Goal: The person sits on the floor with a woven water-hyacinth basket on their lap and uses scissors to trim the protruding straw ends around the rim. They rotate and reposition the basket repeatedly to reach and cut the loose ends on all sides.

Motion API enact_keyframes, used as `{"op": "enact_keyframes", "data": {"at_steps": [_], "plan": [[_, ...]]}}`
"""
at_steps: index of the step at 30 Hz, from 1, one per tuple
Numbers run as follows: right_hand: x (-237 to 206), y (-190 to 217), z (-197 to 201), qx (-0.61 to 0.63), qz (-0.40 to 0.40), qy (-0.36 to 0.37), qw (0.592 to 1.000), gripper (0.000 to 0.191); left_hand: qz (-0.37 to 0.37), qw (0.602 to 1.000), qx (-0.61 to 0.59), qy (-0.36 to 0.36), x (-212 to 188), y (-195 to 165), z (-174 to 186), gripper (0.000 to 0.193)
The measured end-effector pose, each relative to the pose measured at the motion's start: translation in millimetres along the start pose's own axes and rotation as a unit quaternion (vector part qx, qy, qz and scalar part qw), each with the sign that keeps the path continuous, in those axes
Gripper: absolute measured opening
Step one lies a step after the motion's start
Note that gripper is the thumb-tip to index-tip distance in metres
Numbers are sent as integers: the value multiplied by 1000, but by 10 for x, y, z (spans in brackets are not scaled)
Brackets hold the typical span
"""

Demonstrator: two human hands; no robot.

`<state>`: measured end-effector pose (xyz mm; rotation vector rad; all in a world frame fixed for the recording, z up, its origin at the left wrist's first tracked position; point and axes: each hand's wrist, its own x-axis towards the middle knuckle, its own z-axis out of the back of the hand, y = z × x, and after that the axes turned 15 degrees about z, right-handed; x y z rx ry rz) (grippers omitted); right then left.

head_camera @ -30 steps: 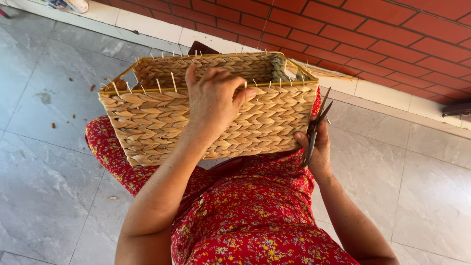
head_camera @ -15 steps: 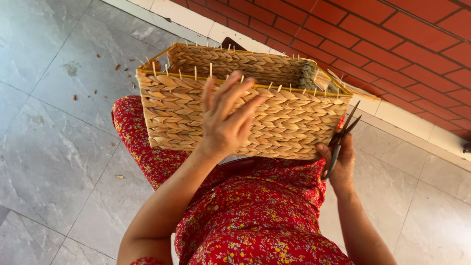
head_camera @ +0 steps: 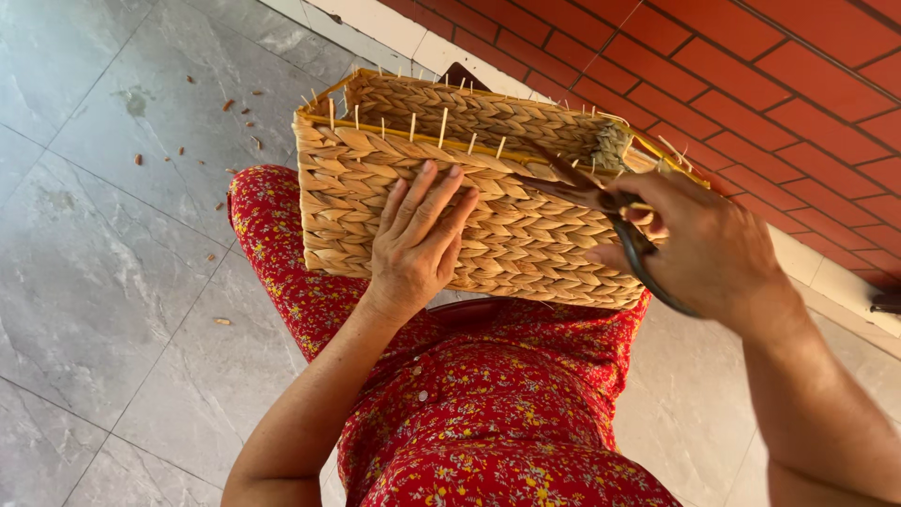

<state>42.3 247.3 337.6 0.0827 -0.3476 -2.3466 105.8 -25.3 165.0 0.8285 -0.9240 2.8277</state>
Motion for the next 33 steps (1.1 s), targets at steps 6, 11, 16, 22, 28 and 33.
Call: {"op": "enact_keyframes", "data": {"at_steps": [6,11,16,22,28,33], "plan": [[681,258,116,-70,-52,141,986,72,5,1000,-6,2,1,15,35,38],[1035,389,37,-67,-36,167,983,69,8,1000,-6,5,16,30,83,39],[1218,444,-31,-49,-51,193,979,68,10,1000,-12,6,25,29,103,40],[1274,464,-67,-65,-53,209,974,68,14,1000,-8,18,9,52,116,41],[1229,379,-120,-58,-11,167,984,68,11,1000,-2,12,6,35,94,40],[1176,333,-134,-66,12,193,979,55,15,1000,-2,18,9,21,95,39]]}}
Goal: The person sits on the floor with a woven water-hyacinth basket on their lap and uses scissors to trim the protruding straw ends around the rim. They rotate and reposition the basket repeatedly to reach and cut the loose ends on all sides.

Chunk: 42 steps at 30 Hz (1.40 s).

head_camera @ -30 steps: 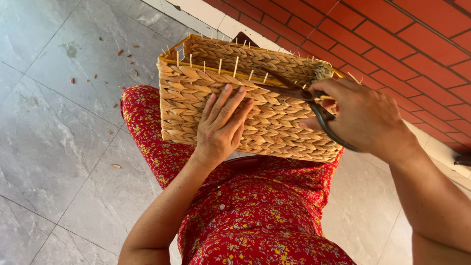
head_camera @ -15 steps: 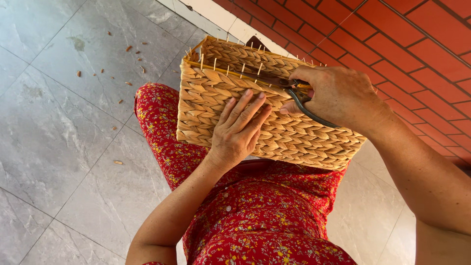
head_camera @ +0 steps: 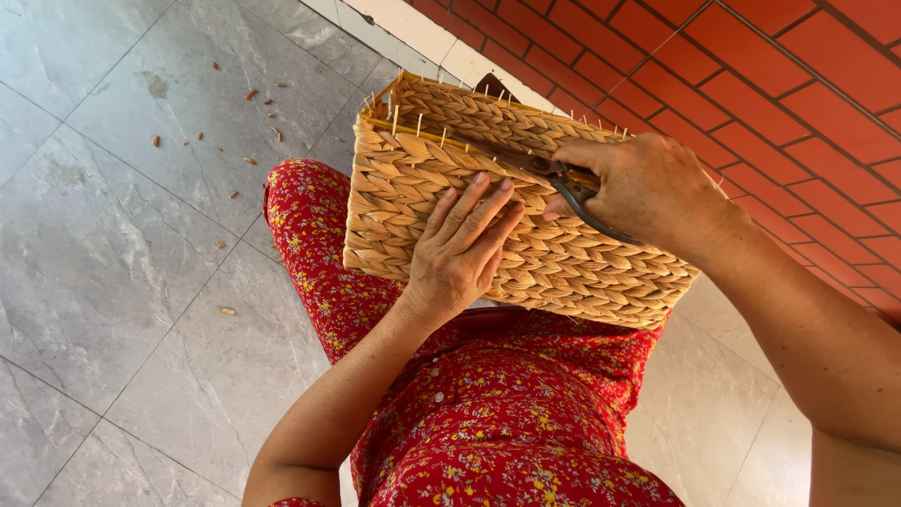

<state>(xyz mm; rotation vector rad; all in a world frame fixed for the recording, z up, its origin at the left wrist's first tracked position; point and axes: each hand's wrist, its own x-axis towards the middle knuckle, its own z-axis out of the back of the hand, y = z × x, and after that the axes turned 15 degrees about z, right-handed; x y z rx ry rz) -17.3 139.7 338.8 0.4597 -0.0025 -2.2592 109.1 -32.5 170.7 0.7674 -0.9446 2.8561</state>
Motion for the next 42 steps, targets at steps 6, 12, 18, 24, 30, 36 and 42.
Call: {"op": "enact_keyframes", "data": {"at_steps": [6,12,18,24,30,36,42], "plan": [[138,-67,103,41,-18,-28,999,77,1,1000,0,-4,11,-4,4,40],[379,-17,95,44,62,-27,997,82,-5,1000,12,-14,13,1,17,41],[632,96,80,75,83,-27,993,79,-2,1000,3,-10,-2,9,10,42],[719,132,44,94,55,-13,994,73,-5,1000,4,-14,-10,8,-8,41],[736,52,31,93,101,-40,990,65,-6,1000,-5,-12,-17,7,7,40],[692,47,93,92,144,-54,984,62,-4,1000,-10,-6,-13,-6,18,41],[683,85,95,56,108,-23,992,62,-4,1000,-4,-10,-18,3,5,42]]}}
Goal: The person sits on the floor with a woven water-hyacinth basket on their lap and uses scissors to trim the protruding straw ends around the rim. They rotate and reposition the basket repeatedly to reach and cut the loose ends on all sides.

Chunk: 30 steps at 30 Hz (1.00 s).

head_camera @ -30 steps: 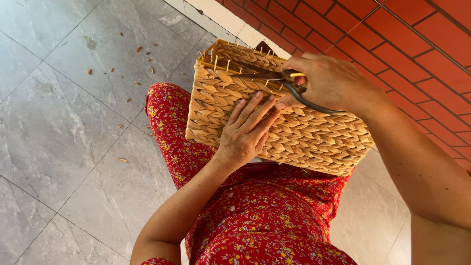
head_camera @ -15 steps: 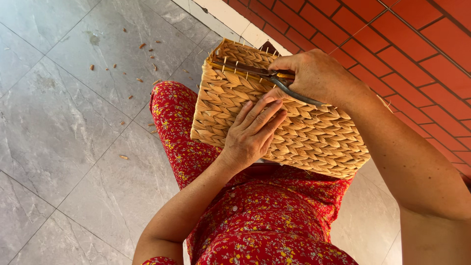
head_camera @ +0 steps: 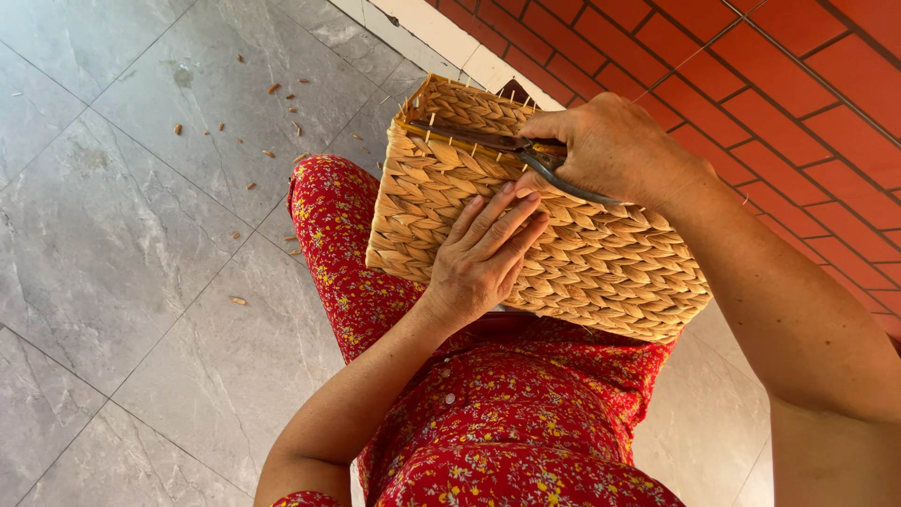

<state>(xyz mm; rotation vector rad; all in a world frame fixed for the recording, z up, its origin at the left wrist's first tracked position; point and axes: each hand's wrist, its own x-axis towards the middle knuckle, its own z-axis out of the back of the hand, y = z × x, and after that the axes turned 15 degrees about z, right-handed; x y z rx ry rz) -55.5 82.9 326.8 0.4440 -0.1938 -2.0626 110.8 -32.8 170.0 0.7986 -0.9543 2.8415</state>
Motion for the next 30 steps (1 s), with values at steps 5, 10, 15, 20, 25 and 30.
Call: {"op": "enact_keyframes", "data": {"at_steps": [5,10,15,20,25,30], "plan": [[42,-25,-62,-37,-4,-9,999,60,8,1000,0,11,-4,-11,-31,43],[97,-37,-98,-10,-11,-16,1000,70,2,1000,5,4,16,-25,-14,43],[117,-33,-86,-10,12,-27,1000,69,4,1000,3,8,6,-22,8,43],[71,-69,-61,-49,17,0,999,59,6,1000,6,10,2,-18,-43,42],[-2,-139,-103,-76,56,-27,995,46,1,1000,7,3,6,-29,-60,41],[-62,-164,-196,-88,65,-77,991,46,1,1000,3,-6,22,-29,-33,39]]}}
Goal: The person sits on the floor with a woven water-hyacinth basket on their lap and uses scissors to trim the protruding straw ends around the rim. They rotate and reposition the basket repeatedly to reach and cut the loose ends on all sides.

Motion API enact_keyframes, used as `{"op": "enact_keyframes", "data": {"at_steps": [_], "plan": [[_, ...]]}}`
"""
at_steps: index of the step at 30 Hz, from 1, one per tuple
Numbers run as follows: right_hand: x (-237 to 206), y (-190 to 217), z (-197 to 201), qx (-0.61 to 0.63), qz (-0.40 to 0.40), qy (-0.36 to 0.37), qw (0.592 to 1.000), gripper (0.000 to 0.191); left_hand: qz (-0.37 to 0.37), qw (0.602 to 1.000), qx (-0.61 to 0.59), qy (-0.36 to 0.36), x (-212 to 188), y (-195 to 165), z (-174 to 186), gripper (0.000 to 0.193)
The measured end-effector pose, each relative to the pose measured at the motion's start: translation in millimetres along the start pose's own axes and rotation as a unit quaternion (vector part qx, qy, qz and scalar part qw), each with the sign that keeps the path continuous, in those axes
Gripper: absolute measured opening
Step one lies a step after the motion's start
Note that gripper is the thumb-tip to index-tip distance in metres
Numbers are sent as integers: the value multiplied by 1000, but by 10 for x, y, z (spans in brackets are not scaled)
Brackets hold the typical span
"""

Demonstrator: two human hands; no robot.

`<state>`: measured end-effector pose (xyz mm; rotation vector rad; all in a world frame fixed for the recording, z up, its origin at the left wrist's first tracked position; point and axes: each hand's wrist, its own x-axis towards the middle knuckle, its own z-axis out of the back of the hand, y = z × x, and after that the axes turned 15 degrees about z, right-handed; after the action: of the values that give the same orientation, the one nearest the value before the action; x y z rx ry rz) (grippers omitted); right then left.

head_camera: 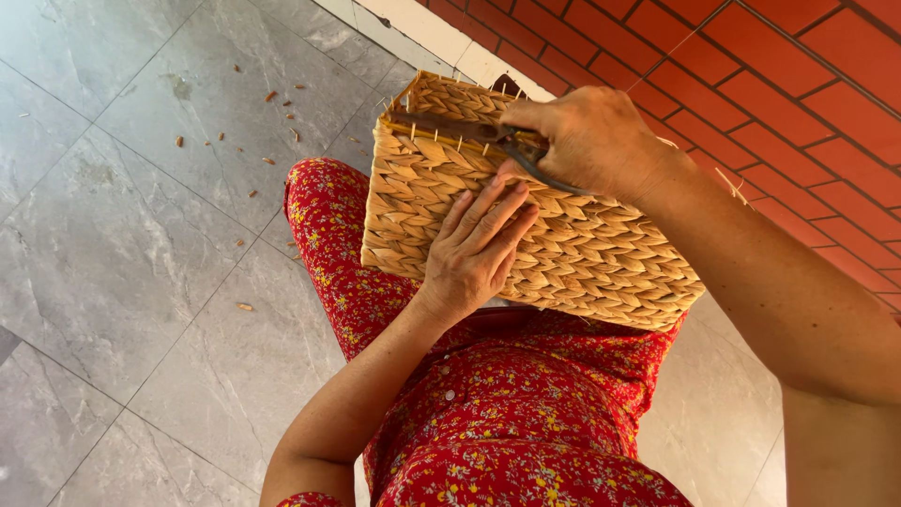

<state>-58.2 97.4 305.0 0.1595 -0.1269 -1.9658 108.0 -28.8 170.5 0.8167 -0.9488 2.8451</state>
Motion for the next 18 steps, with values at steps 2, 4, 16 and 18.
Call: {"op": "enact_keyframes", "data": {"at_steps": [2,4,16,18], "plan": [[-60,-86,73,45,-36,-8,998,55,-6,1000,2,-5,1,-1,0,40],[-149,-177,163,109,-114,18,987,67,-4,1000,4,1,-12,0,0,40],[-1053,-236,275,46,-140,94,985,87,-4,1000,1,9,-34,13,-78,38],[-1087,-232,250,64,-164,111,978,85,-4,1000,9,8,-37,7,-87,38]]}}
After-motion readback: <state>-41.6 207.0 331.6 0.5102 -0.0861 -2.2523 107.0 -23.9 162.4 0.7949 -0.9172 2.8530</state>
